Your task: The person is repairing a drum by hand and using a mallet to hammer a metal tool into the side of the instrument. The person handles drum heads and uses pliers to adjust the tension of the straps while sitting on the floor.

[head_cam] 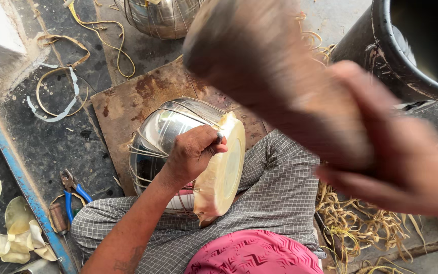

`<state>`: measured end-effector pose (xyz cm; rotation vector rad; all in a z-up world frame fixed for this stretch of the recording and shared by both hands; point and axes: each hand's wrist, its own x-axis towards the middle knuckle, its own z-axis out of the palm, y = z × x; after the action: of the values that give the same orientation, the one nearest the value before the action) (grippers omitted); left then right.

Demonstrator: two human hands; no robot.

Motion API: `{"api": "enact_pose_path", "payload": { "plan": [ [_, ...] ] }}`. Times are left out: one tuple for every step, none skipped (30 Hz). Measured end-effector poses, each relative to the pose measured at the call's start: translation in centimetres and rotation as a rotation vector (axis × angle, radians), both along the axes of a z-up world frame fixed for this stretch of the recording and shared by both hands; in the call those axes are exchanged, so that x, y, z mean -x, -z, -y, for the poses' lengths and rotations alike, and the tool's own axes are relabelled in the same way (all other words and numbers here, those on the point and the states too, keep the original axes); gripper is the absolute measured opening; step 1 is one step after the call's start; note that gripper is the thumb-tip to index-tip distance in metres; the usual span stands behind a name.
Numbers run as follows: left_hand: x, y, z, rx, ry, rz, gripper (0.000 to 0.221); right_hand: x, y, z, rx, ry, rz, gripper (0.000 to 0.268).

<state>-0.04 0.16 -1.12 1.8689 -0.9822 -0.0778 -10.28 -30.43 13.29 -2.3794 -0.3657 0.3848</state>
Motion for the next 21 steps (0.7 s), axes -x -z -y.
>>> {"api": "enact_pose_path", "payload": {
  "plan": [
    [-0.1, 0.3, 0.0, -0.025, 0.015, 0.032, 0.017, -0.3, 0.5, -0.7, -0.002, -0.014, -0.042, 0.082],
    [-0.4, 0.6, 0.2, -0.050, 0.032, 0.068, 0.015, -0.5, 0.5, -1.2, -0.003, -0.027, -0.081, 0.077],
    [-0.6, 0.8, 0.4, -0.074, 0.048, 0.104, 0.015, -1.0, 0.1, -1.4, 0.103, -0.025, -0.233, 0.088],
    [-0.9, 0.7, 0.5, -0.077, 0.062, 0.067, 0.016, -1.8, -0.5, -1.3, 0.210, -0.020, -0.379, 0.101],
    [-1.4, 0.6, 0.6, -0.080, 0.076, 0.031, 0.018, -2.2, -1.3, -1.4, 0.280, 0.018, -0.477, 0.107],
    [-1.4, 0.5, 0.6, -0.082, 0.087, -0.014, 0.019, -2.4, -1.9, -1.4, 0.357, 0.046, -0.581, 0.114],
    [-1.3, 0.3, 0.5, -0.072, 0.067, -0.065, 0.018, -2.4, -2.4, -1.4, 0.393, 0.105, -0.638, 0.114],
    [-1.2, 0.1, 0.4, -0.060, 0.047, -0.116, 0.017, -2.5, -2.5, -1.3, 0.385, 0.156, -0.648, 0.116],
    [-1.2, 0.0, 0.5, -0.048, 0.027, -0.166, 0.017, -2.5, -2.4, -1.1, 0.377, 0.207, -0.658, 0.117],
    [-1.1, -0.1, 0.5, -0.021, -0.009, -0.181, 0.016, -2.3, -2.2, -0.7, 0.316, 0.246, -0.629, 0.119],
    [-1.0, -0.2, 0.6, 0.006, -0.046, -0.196, 0.014, -2.1, -2.0, -0.2, 0.252, 0.255, -0.565, 0.120],
    [-1.1, -0.2, 0.6, 0.033, -0.078, -0.206, 0.012, -1.8, -1.7, 0.2, 0.187, 0.264, -0.497, 0.120],
    [-1.1, -0.3, 0.6, 0.037, -0.065, -0.200, 0.013, -1.7, -1.4, 0.7, 0.117, 0.245, -0.391, 0.120],
    [-1.0, -0.3, 0.7, 0.044, -0.049, -0.197, 0.014, -1.5, -1.2, 1.0, 0.050, 0.231, -0.286, 0.119],
    [-0.9, -0.4, 0.8, 0.051, -0.034, -0.193, 0.014, -1.5, -1.1, 1.3, 0.104, 0.269, -0.345, 0.122],
    [-0.9, -0.4, 0.9, 0.051, -0.028, -0.188, 0.015, -1.6, -1.3, 1.5, 0.159, 0.309, -0.400, 0.124],
    [-0.9, -0.5, 0.9, 0.052, -0.022, -0.183, 0.016, -1.6, -1.5, 1.7, 0.189, 0.333, -0.422, 0.126],
    [-0.9, -0.6, 1.0, 0.052, -0.018, -0.179, 0.016, -1.6, -1.8, 1.9, 0.219, 0.354, -0.445, 0.128],
    [-1.0, -0.7, 1.0, 0.050, -0.013, -0.166, 0.016, -1.7, -2.1, 2.1, 0.225, 0.357, -0.437, 0.129],
    [-1.0, -0.7, 1.0, 0.048, -0.010, -0.156, 0.015, -1.4, -2.3, 1.9, 0.072, 0.334, -0.322, 0.123],
    [-0.9, -0.8, 0.9, 0.047, -0.006, -0.147, 0.015, -1.2, -2.6, 1.8, -0.076, 0.292, -0.214, 0.117]
  ]
}}
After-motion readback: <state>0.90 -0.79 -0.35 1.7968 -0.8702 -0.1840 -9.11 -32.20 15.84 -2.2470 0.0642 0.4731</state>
